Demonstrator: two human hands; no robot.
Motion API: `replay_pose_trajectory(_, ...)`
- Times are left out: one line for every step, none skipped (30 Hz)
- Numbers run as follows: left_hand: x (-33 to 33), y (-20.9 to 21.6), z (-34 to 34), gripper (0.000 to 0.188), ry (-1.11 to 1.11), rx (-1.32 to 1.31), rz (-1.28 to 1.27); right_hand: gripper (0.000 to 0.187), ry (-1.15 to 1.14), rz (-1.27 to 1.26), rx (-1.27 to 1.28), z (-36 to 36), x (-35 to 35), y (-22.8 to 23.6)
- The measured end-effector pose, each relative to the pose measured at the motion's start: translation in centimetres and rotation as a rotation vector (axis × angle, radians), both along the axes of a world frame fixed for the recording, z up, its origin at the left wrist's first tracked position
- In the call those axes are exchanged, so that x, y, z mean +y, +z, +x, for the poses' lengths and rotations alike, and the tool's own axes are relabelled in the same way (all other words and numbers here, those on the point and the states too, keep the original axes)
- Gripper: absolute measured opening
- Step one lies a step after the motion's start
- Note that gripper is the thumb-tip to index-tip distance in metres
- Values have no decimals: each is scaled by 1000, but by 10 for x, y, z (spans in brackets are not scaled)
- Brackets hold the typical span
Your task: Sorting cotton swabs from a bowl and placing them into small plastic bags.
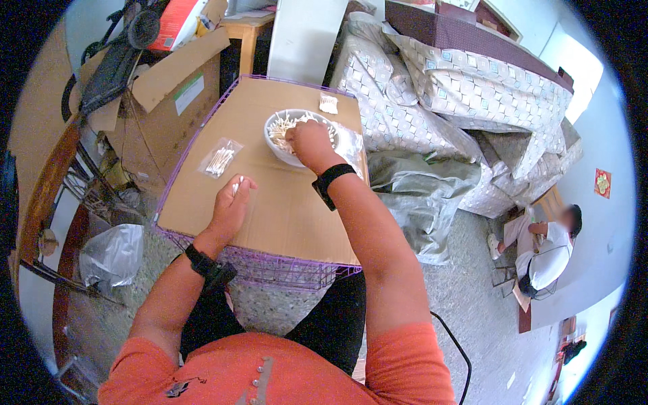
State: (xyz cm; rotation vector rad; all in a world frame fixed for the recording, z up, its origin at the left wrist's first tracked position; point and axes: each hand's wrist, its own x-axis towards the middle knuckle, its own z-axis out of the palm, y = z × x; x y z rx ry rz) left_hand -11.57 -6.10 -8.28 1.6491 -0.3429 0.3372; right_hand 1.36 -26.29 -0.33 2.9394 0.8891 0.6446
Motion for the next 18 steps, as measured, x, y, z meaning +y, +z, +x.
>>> replay_pose_trajectory(-2,1,-1,27,0,11,6,12,-10,34,-22,2,-4,1)
replay_pose_trajectory(-3,3,0,27,-3,9,2,12,-23,69,-46,2,-11,2)
replay_pose_trajectory(-1,3,-1,26,21,-2,38,11,17,131,-70,-6,-11,9)
replay_pose_trajectory(0,3,-1,26,39,-18,75,11,23,126,-69,-16,-13,15)
replay_pose_trajectory(3,0,3,26,42,-19,69,10,56,243,-137,-26,-14,21)
replay_pose_trajectory(6,-6,6,27,29,18,-12,9,86,359,-207,-40,-17,26)
replay_pose_trajectory(8,-6,2,27,17,59,-93,9,77,453,-256,-55,-18,27)
replay_pose_trajectory(11,-7,-7,27,18,57,-100,9,80,446,-257,-75,-19,27)
replay_pose_trajectory(15,3,-21,27,-110,142,-301,9,53,666,-144,-102,-18,27)
replay_pose_trajectory(18,11,-38,27,-242,226,-503,9,24,882,-28,-131,-17,26)
replay_pose_trajectory(9,13,-39,27,-232,294,-474,9,-20,1207,211,-141,-28,6)
replay_pose_trajectory(6,14,-54,27,-293,400,-598,10,-42,1494,411,-167,-27,-7)
replay_pose_trajectory(5,16,-71,28,-356,498,-720,12,51,1732,572,-193,-26,-20)
replay_pose_trajectory(5,15,-86,28,-359,504,-716,15,53,1943,690,-223,-18,-25)
replay_pose_trajectory(5,14,-101,28,-396,540,-781,16,91,2003,728,-245,-12,-36)
replay_pose_trajectory(5,12,-114,29,-427,581,-850,16,126,2062,774,-263,-7,-45)
replay_pose_trajectory(7,10,-125,29,-420,594,-843,16,117,2075,781,-276,-1,-53)
replay_pose_trajectory(8,8,-134,30,-463,585,-811,16,127,2120,820,-287,4,-58)
